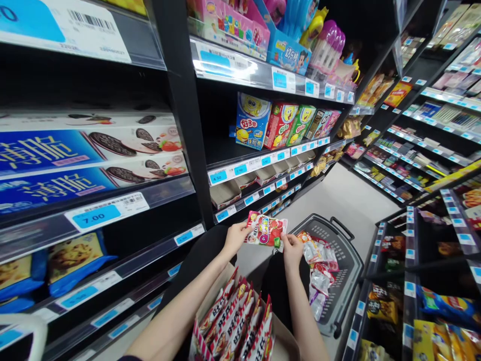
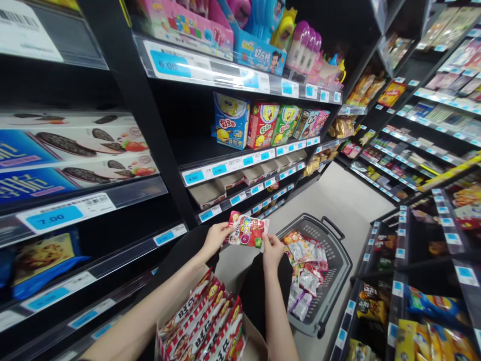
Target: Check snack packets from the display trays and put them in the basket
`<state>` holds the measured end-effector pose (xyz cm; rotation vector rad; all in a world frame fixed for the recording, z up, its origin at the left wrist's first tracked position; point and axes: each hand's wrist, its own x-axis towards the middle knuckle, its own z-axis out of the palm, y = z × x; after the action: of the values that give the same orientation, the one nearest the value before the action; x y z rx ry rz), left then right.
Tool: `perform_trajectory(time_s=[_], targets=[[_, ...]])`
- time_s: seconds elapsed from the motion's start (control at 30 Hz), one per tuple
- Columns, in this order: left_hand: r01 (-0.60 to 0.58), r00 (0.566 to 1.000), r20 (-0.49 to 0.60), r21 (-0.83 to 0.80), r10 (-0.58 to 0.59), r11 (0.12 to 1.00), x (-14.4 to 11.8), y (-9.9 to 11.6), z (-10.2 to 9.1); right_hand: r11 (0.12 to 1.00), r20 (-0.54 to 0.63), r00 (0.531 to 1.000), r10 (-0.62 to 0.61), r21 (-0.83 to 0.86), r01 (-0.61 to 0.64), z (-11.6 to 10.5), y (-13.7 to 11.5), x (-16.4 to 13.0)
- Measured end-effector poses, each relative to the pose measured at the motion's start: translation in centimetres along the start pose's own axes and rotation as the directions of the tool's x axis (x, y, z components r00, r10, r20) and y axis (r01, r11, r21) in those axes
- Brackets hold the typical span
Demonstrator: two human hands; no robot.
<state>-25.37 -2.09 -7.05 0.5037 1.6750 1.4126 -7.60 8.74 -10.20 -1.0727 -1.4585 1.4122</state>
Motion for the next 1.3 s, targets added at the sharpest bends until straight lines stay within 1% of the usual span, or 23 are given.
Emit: perform_trajectory(time_s=[0.1, 0.23, 0.37, 0.57, 0.73, 0.93, 1.03, 1.2, 1.3], targets=[[-0.004, 0.999, -0.035, -0.006, 0.004, 1.000, 0.0, 0.3, 0.0, 0.997, -0.012, 0.999, -0.045, -0.070, 0.044, 0.2, 0.0, -0.2], [-0.005, 0.999, -0.033, -0.030, 0.004, 1.000, -0.1, 0.5, 0.3, 0.991, -0.010, 0.997, -0.076, -0.109, 0.075, 0.3, 0.0, -0.1], [0.003, 1.000, -0.030, -0.040, -0.004, 0.999, -0.1, 0.5, 0.4, 0.989, -0.010, 0.995, -0.098, -0.111, 0.096, 0.2, 0.0, 0.0], [0.036, 0.998, -0.040, -0.056, -0.039, 0.998, -0.4, 0.8, 0.3, 0.992, -0.002, 0.994, -0.111, -0.067, 0.111, 0.1, -0.5, -0.3], [0.065, 0.998, 0.003, -0.167, -0.065, 0.984, -0.6, 1.4, 0.6, 0.996, 0.037, 0.995, -0.089, 0.023, 0.088, 0.2, -1.3, -0.6], [0.098, 0.992, 0.108, -0.307, -0.067, 0.947, -0.6, 1.8, 0.2, 0.990, 0.057, 0.996, -0.063, 0.131, 0.055, -0.1, -1.4, -0.3], [0.087, 0.991, 0.125, -0.347, -0.046, 0.934, -0.7, 1.6, 0.1, 0.987, 0.055, 0.996, -0.071, 0.147, 0.062, -0.3, -1.3, -0.2], [0.000, 0.991, 0.121, -0.393, 0.052, 0.920, -0.9, 1.4, 0.3, 0.981, 0.040, 0.996, -0.082, 0.179, 0.074, -0.1, -1.4, -0.1], [-0.040, 0.989, 0.115, -0.393, 0.092, 0.919, -0.9, 1.3, 0.4, 0.978, 0.046, 0.996, -0.076, 0.196, 0.065, 0.0, -1.3, 0.0]])
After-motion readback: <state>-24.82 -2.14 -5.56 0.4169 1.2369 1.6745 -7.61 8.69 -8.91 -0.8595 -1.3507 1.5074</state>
